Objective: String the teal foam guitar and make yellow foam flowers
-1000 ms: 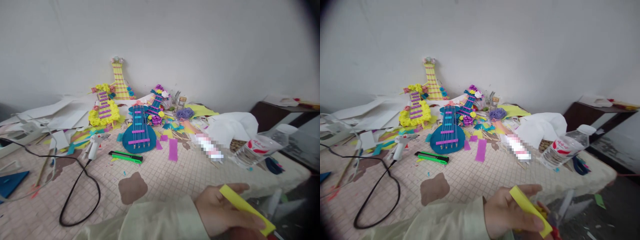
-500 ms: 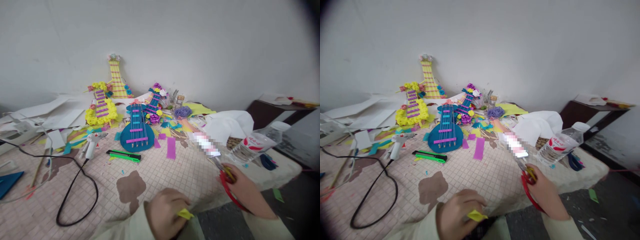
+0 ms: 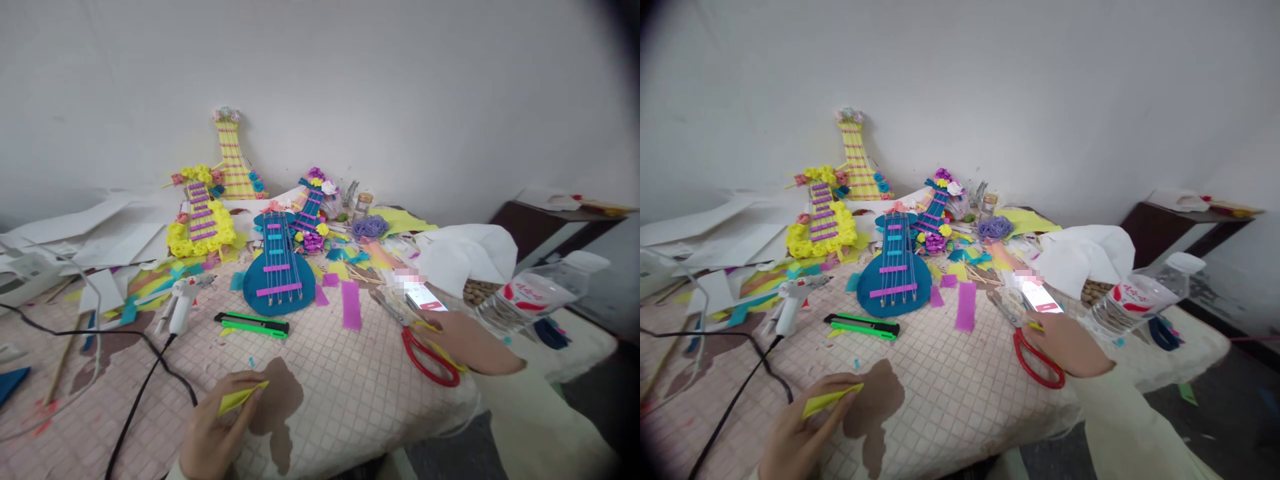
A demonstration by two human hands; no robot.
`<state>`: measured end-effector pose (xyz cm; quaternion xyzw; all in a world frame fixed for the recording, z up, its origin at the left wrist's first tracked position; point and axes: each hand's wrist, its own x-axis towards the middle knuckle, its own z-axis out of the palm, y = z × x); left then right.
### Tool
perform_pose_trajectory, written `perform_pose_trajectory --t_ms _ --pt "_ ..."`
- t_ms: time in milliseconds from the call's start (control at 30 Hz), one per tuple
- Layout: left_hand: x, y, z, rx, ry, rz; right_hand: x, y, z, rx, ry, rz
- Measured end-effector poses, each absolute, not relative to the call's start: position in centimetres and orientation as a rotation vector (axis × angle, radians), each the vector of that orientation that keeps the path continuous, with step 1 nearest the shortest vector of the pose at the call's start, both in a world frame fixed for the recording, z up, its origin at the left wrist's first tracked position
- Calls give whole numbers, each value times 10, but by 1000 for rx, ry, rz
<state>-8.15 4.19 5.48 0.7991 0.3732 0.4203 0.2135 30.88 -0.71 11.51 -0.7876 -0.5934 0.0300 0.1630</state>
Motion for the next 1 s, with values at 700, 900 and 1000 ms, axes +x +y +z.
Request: perform_pose_trajectory --t_ms 700,900,1000 --pt "-85 43 52 2206 833 1226 300 155 66 -2041 -2117 500" --pt "-86 43 53 2239 858 1187 282 186 60 -1830 -2274 382" --pt "-87 42 51 2220 882 1201 275 195 56 -1781 -2295 266"
